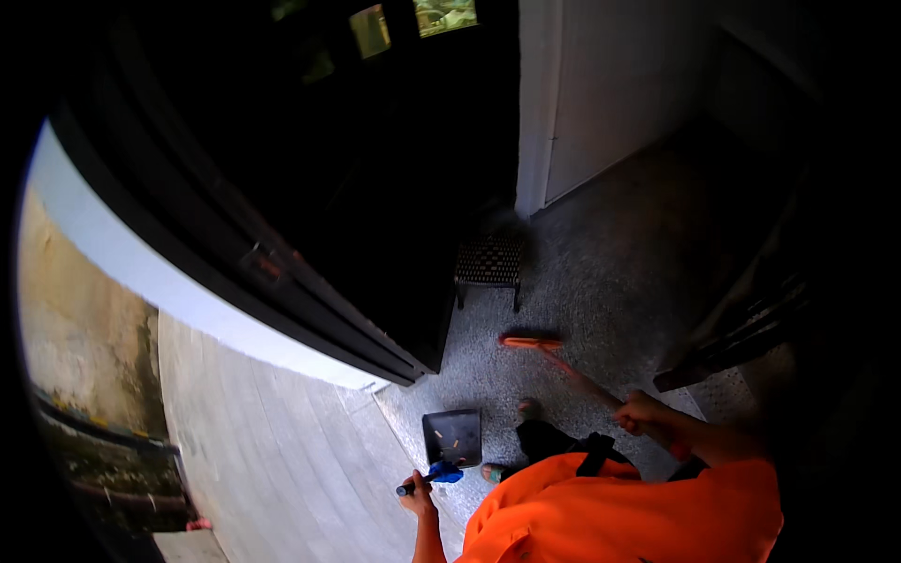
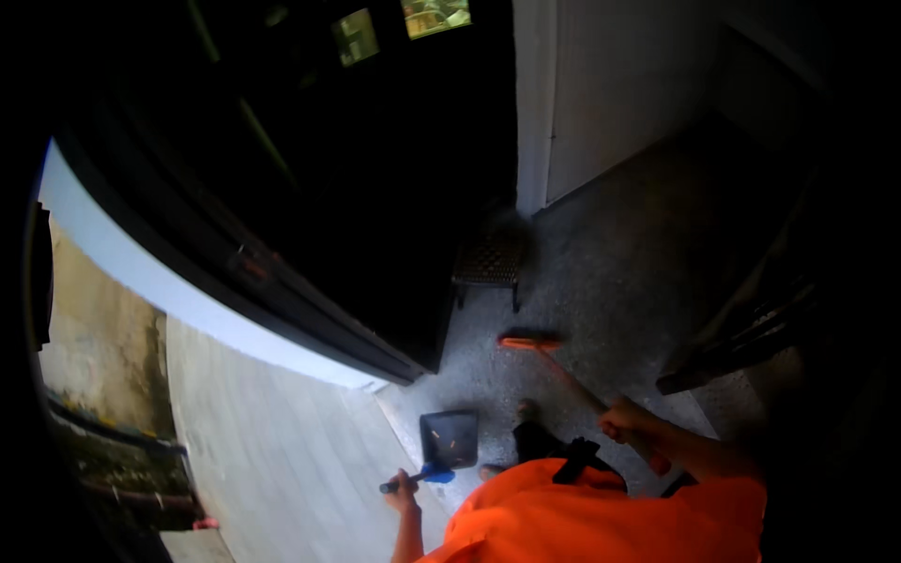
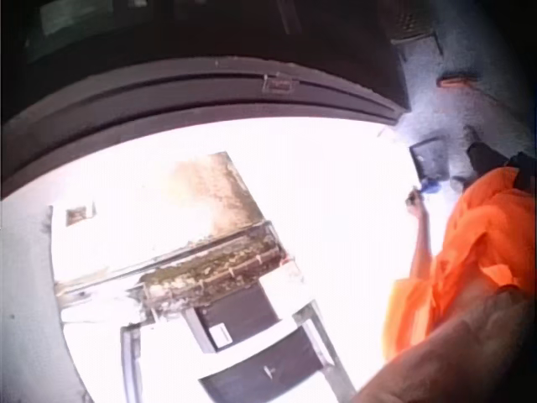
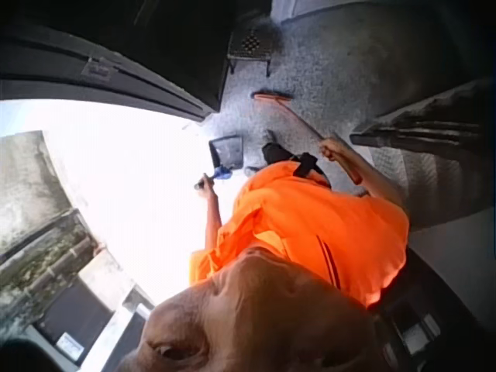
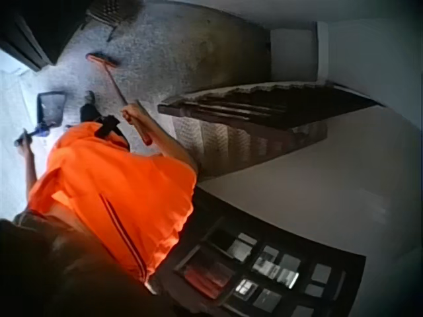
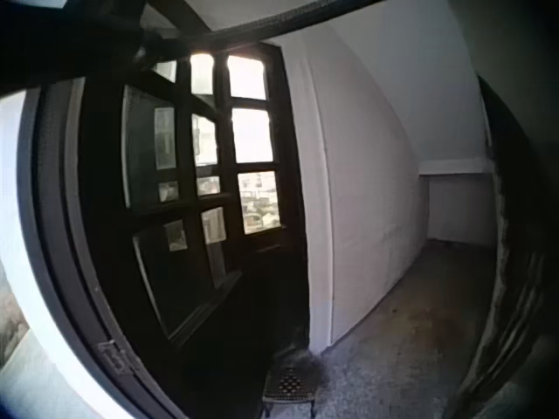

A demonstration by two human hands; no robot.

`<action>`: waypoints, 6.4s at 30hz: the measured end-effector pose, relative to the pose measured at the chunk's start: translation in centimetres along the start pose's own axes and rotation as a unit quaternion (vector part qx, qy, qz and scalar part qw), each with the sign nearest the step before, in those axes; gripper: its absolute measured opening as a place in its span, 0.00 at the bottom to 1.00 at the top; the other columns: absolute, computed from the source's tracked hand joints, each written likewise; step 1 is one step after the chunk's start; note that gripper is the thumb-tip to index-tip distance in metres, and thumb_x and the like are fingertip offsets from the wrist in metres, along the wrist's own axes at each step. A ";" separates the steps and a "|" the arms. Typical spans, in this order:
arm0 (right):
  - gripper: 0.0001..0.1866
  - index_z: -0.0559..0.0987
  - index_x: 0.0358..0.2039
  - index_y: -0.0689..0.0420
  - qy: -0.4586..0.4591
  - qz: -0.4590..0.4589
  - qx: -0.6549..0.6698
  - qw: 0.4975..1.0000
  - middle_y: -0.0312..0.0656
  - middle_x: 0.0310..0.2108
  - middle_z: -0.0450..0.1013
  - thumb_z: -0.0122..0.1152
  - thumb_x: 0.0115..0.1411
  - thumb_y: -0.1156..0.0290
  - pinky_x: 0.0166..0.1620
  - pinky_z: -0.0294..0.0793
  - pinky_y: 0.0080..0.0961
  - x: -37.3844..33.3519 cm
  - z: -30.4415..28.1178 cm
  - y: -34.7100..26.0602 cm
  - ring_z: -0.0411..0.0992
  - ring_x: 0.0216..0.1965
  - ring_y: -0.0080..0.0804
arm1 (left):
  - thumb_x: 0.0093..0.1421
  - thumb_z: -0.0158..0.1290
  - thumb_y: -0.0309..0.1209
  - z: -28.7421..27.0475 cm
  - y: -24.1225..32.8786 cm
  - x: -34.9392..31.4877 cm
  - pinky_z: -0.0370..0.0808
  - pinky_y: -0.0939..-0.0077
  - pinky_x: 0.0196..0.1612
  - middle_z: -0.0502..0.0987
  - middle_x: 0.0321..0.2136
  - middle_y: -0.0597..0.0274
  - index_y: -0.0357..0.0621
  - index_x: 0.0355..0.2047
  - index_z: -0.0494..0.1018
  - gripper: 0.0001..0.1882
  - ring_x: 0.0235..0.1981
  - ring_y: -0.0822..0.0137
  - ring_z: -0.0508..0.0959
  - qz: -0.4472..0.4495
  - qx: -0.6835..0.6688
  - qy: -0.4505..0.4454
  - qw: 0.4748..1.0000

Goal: The person disposes of a green shopping bag into a red bucket, then sweeps debris from a tiled floor into a dustpan using a broom. The person moves from a storage area to a staircase landing, sweeping cigarette butts and other small debris into the dustpan.

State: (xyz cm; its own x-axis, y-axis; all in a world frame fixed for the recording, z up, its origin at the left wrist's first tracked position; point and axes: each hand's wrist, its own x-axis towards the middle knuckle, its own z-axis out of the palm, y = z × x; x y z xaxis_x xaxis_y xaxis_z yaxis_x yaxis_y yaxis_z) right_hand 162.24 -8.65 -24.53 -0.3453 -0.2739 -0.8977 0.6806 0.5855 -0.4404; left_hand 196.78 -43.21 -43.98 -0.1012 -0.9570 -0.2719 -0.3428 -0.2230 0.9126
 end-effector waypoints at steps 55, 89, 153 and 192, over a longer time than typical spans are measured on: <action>0.11 0.71 0.23 0.67 0.438 0.070 0.384 0.810 0.45 0.14 0.68 0.55 0.53 0.69 0.11 0.70 0.30 30.0 -36.7 -18.1 0.70 0.11 0.34 | 0.54 0.61 0.35 117.6 37.6 -9.0 0.66 0.82 0.16 0.75 0.16 0.62 0.36 0.23 0.73 0.14 0.13 0.77 0.70 0.263 0.144 -0.741 0.602; 0.07 0.74 0.32 0.63 0.576 0.171 -0.202 0.773 0.53 0.28 0.73 0.49 0.52 0.77 0.35 0.77 0.38 57.9 -45.3 -17.0 0.76 0.31 0.45 | 0.56 0.58 0.39 144.6 25.0 -5.4 0.71 0.73 0.25 0.65 0.10 0.63 0.45 0.12 0.63 0.22 0.14 0.69 0.67 0.206 -0.038 -0.777 0.594; 0.15 0.73 0.43 0.62 0.429 0.108 0.427 0.788 0.40 0.15 0.67 0.54 0.54 0.73 0.19 0.68 0.25 48.9 -12.3 -16.9 0.68 0.15 0.27 | 0.59 0.55 0.36 121.9 16.8 -13.7 0.61 0.78 0.17 0.63 0.09 0.68 0.46 0.11 0.61 0.22 0.12 0.76 0.64 0.177 0.048 -0.961 0.206; 0.18 0.74 0.48 0.61 0.587 0.133 0.288 0.745 0.40 0.15 0.71 0.60 0.55 0.75 0.14 0.70 0.21 40.8 -8.8 -15.0 0.71 0.14 0.24 | 0.60 0.54 0.38 117.9 16.7 -11.4 0.62 0.78 0.17 0.65 0.09 0.67 0.45 0.15 0.62 0.20 0.11 0.75 0.65 0.244 -0.034 -0.908 0.339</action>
State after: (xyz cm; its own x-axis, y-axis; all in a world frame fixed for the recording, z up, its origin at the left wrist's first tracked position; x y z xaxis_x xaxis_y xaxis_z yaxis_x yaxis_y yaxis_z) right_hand 132.23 -21.89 -54.35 -0.2445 0.8474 -0.4714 0.8737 -0.0182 -0.4861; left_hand 82.12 -14.18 -61.71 -0.5604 0.7950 0.2324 0.1447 -0.1823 0.9725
